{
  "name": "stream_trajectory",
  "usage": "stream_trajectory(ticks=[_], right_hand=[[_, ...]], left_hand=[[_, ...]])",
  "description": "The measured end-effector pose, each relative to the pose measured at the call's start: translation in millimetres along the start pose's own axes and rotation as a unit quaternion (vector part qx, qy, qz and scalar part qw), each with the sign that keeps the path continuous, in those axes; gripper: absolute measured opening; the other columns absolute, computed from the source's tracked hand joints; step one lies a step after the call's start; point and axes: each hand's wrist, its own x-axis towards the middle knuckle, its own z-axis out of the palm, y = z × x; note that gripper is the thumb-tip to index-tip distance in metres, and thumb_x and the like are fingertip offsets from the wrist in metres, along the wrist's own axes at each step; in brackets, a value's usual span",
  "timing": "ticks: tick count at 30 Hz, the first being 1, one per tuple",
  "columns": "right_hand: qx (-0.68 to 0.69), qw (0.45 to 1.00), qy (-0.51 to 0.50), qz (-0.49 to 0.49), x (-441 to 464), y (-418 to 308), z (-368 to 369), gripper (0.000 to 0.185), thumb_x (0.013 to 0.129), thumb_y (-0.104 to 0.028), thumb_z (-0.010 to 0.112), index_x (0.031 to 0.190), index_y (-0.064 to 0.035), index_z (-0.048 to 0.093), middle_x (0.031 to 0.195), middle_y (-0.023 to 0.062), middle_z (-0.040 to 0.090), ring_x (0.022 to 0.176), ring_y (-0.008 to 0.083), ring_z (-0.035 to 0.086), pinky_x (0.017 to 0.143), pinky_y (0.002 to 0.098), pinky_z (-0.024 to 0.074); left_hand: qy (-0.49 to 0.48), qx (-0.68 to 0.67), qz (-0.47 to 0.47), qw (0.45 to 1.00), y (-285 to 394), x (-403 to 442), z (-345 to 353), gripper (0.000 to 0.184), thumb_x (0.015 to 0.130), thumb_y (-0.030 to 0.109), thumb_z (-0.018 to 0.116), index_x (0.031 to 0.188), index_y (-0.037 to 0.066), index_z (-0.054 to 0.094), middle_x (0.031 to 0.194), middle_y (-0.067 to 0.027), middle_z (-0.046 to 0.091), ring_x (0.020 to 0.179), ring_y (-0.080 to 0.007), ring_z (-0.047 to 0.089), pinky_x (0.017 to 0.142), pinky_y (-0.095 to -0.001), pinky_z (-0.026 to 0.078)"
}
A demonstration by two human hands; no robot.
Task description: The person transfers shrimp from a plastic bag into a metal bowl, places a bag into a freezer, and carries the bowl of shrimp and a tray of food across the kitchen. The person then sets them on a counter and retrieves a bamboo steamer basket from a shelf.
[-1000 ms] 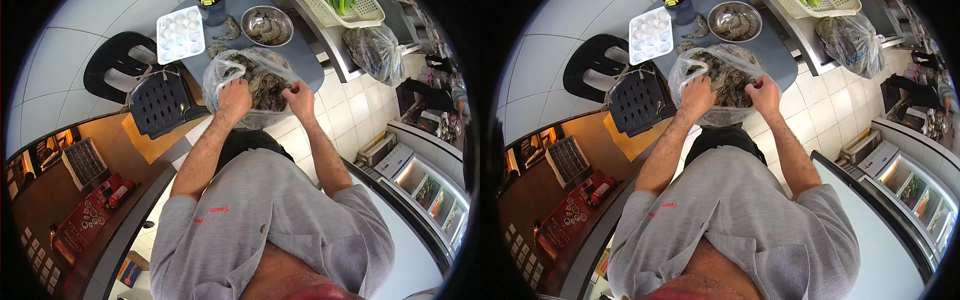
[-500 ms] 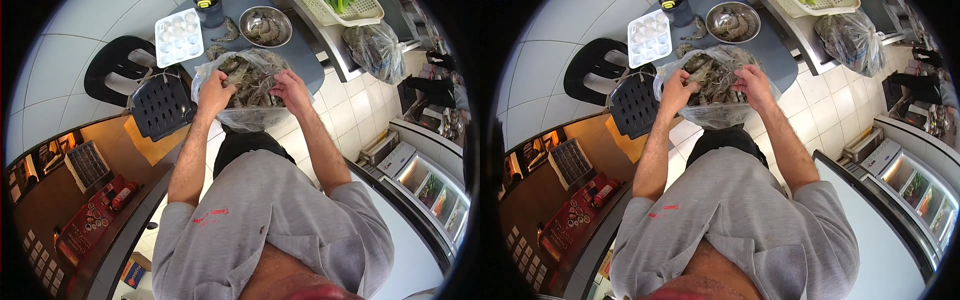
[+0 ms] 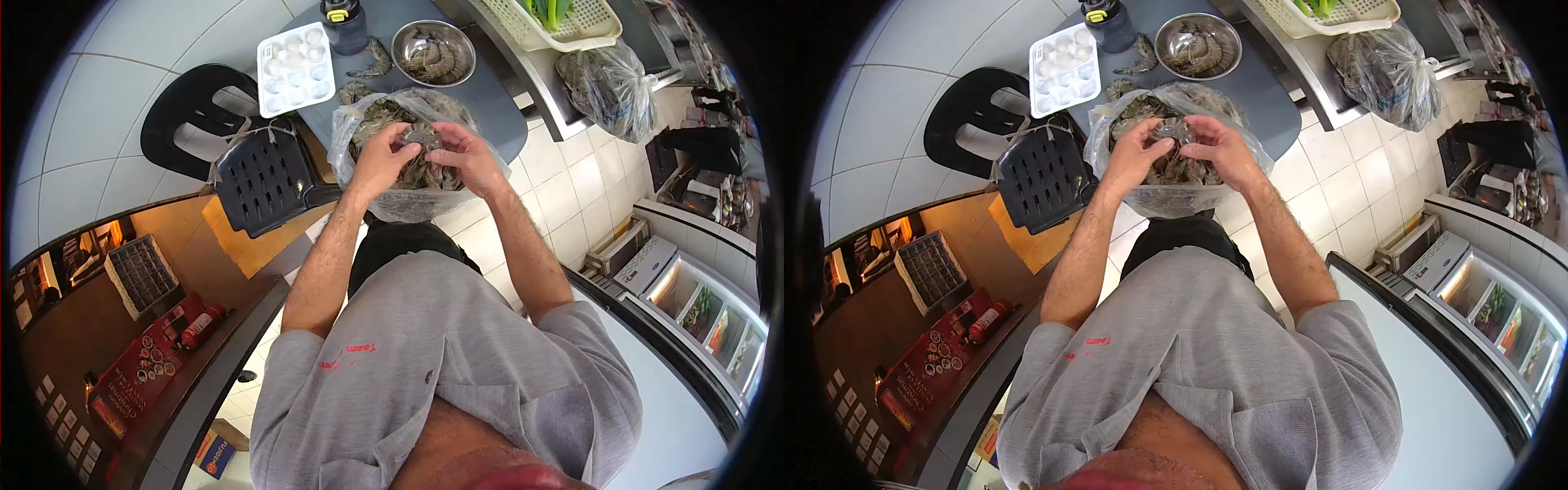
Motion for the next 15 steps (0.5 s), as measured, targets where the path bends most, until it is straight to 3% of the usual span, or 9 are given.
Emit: stream_trajectory(ticks=[2,5,6,7,9,11,12,14,15], right_hand=[[-0.213,0.977,0.009,0.011,3,-6,-7,0.045,0.076,-0.001,0.067,0.119,-0.0006,0.052,0.113,0.0104,0.057,0.101,0.0177,0.056,0.087,0.0302,0.0458],[-0.254,0.967,0.012,0.017,12,-20,1,0.045,0.075,-0.002,0.068,0.118,0.0005,0.052,0.119,0.0116,0.056,0.108,0.0188,0.053,0.092,0.0314,0.0433],[-0.233,0.971,0.02,-0.042,17,-18,3,0.044,0.077,-0.004,0.066,0.118,-0.0012,0.053,0.114,0.0105,0.058,0.105,0.0194,0.054,0.088,0.0317,0.0445],[-0.232,0.972,0.023,-0.039,21,-15,4,0.044,0.077,-0.004,0.066,0.118,-0.0012,0.053,0.114,0.0105,0.058,0.105,0.0194,0.054,0.088,0.0317,0.0445],[-0.368,0.899,0.104,-0.214,24,-9,6,0.041,0.078,-0.005,0.064,0.117,-0.0045,0.054,0.104,0.0091,0.06,0.098,0.0215,0.057,0.082,0.0326,0.0456],[-0.432,0.868,0.115,-0.215,3,-6,6,0.031,0.081,-0.006,0.063,0.112,-0.0054,0.057,0.104,0.0093,0.061,0.094,0.0226,0.059,0.084,0.0322,0.0467],[-0.465,0.858,0.08,-0.202,-8,4,-1,0.022,0.081,-0.005,0.06,0.103,-0.0052,0.06,0.095,0.0121,0.061,0.088,0.0269,0.059,0.079,0.0351,0.047],[-0.552,0.821,0.013,-0.146,-33,26,-17,0.011,0.081,-0.008,0.056,0.089,-0.0044,0.063,0.083,0.016,0.061,0.082,0.0328,0.06,0.073,0.0401,0.0477],[-0.602,0.791,-0.018,-0.103,-46,35,-23,0.012,0.082,-0.011,0.055,0.084,-0.0039,0.064,0.08,0.0171,0.062,0.08,0.0345,0.06,0.072,0.0422,0.0481]], left_hand=[[0.001,0.038,0.006,0.999,-15,4,-5,0.043,0.081,0.012,0.066,0.119,0.0,0.052,0.09,-0.0053,0.062,0.08,-0.0125,0.057,0.073,-0.0268,0.046],[0.046,0.032,0.038,0.998,-15,-5,1,0.039,0.08,0.012,0.067,0.115,0.001,0.054,0.09,-0.0075,0.061,0.081,-0.0172,0.057,0.073,-0.0308,0.046],[0.12,0.138,0.115,0.976,-13,-9,3,0.037,0.079,0.011,0.067,0.112,0.001,0.054,0.09,-0.0091,0.06,0.083,-0.0206,0.056,0.074,-0.0331,0.046],[0.193,0.24,0.19,0.932,-11,-14,5,0.035,0.078,0.01,0.066,0.11,0.001,0.054,0.089,-0.0106,0.059,0.085,-0.024,0.055,0.075,-0.0355,0.045],[0.152,0.226,0.183,0.944,-8,-33,13,0.034,0.078,0.017,0.067,0.107,0.004,0.055,0.088,-0.0106,0.057,0.089,-0.0281,0.054,0.08,-0.0402,0.042],[-0.016,0.377,0.185,0.907,-9,-52,22,0.037,0.077,0.025,0.067,0.107,0.006,0.056,0.089,-0.0094,0.058,0.091,-0.0273,0.055,0.083,-0.0406,0.038],[-0.016,0.376,0.182,0.908,-10,-59,25,0.037,0.077,0.025,0.067,0.107,0.006,0.056,0.089,-0.0094,0.058,0.091,-0.0273,0.055,0.083,-0.0406,0.038],[-0.216,0.441,0.136,0.861,-14,-70,33,0.036,0.076,0.03,0.066,0.104,0.008,0.058,0.092,-0.0085,0.059,0.095,-0.0257,0.056,0.085,-0.0406,0.035],[-0.218,0.438,0.135,0.862,-15,-76,36,0.036,0.076,0.03,0.066,0.104,0.008,0.058,0.092,-0.0085,0.059,0.095,-0.0257,0.056,0.085,-0.0406,0.035]])
